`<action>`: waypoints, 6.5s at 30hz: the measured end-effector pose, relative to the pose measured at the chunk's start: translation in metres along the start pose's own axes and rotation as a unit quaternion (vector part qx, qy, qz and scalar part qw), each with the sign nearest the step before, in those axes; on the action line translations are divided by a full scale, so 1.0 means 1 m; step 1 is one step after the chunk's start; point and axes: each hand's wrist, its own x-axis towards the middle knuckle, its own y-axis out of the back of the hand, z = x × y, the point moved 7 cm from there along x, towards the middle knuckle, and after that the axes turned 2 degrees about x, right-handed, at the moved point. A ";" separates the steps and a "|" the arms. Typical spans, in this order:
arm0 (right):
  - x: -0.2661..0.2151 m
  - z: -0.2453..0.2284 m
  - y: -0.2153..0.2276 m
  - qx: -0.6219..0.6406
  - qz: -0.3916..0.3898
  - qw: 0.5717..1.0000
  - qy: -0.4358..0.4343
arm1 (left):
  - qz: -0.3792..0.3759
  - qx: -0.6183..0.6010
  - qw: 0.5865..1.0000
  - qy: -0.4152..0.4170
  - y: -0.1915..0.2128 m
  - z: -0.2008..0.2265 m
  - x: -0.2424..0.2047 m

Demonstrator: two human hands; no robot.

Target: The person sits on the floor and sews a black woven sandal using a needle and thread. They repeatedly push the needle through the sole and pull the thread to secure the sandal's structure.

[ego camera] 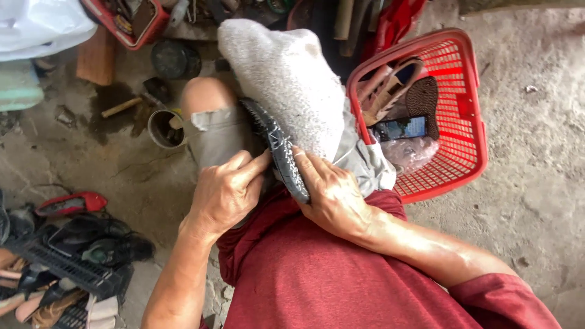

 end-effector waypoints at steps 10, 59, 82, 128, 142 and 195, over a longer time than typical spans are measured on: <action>0.011 -0.018 0.006 -0.017 -0.003 1.000 0.017 | 0.030 -0.034 0.999 -0.014 0.020 -0.003 -0.008; 0.032 -0.027 0.024 -0.101 0.050 0.986 0.121 | 0.117 -0.099 0.988 0.019 0.002 -0.019 -0.043; 0.052 -0.033 0.019 0.060 -0.065 0.995 0.051 | 0.131 -0.038 0.991 -0.004 0.011 -0.007 -0.034; 0.020 -0.069 0.031 0.030 0.041 0.994 0.095 | 0.018 -0.341 0.907 0.247 -0.009 -0.020 -0.040; 0.018 -0.047 0.014 -0.041 -0.016 0.999 -0.014 | 0.016 -0.400 0.897 0.187 -0.006 0.005 -0.036; 0.019 -0.013 0.027 0.099 0.028 0.989 -0.109 | 0.252 -0.030 0.957 0.137 -0.004 0.011 -0.044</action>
